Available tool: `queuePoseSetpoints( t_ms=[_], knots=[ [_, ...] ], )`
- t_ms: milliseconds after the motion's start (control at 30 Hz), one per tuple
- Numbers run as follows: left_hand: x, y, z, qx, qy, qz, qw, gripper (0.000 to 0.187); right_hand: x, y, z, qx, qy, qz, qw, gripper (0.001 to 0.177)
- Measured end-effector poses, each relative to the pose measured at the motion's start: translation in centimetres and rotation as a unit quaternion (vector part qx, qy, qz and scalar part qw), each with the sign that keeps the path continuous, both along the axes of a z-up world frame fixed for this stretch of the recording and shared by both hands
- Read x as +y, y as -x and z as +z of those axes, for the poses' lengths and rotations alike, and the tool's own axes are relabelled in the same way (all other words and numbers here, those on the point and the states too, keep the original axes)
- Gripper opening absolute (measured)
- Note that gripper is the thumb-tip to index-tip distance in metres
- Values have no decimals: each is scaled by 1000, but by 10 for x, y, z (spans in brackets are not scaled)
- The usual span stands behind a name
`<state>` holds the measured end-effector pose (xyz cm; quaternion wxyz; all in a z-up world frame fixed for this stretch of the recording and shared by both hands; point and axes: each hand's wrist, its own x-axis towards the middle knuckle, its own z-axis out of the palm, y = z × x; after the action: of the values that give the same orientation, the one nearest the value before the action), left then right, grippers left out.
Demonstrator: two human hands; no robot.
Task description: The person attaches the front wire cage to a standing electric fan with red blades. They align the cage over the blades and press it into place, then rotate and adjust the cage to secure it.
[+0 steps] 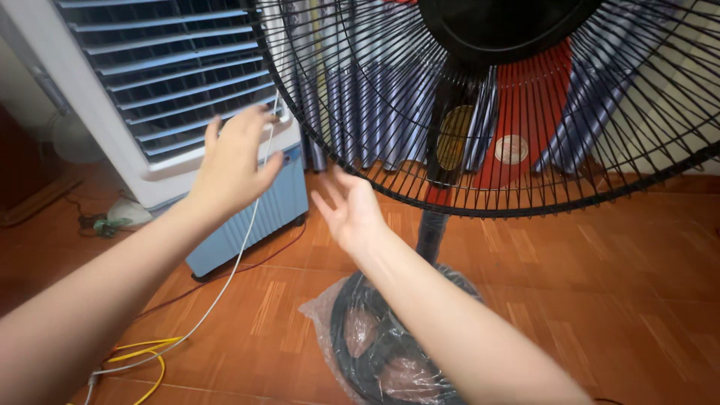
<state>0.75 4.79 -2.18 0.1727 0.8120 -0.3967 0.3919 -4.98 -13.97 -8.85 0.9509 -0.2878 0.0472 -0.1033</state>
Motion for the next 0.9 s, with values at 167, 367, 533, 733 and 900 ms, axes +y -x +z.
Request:
queuePoseSetpoints(
  t_ms=[167,367,533,733,900],
  knots=[
    [-42,-20,-6,558,386,-120,725,50,-2,-2,-20,-34,-132,-7,991,30],
    [-73,-7,-11,603,372,-256,658,32,-10,5,-25,-48,-104,-40,993,26],
    [-79,0,-11,589,402,-333,617,37,-9,8,-22,-29,-54,-50,997,30],
    [-79,6,-17,589,426,-371,577,36,-7,8,-25,-21,-56,-49,997,37],
    [-85,-2,-22,617,469,-397,492,28,-11,11,-32,-39,-36,-31,998,30]
  ],
)
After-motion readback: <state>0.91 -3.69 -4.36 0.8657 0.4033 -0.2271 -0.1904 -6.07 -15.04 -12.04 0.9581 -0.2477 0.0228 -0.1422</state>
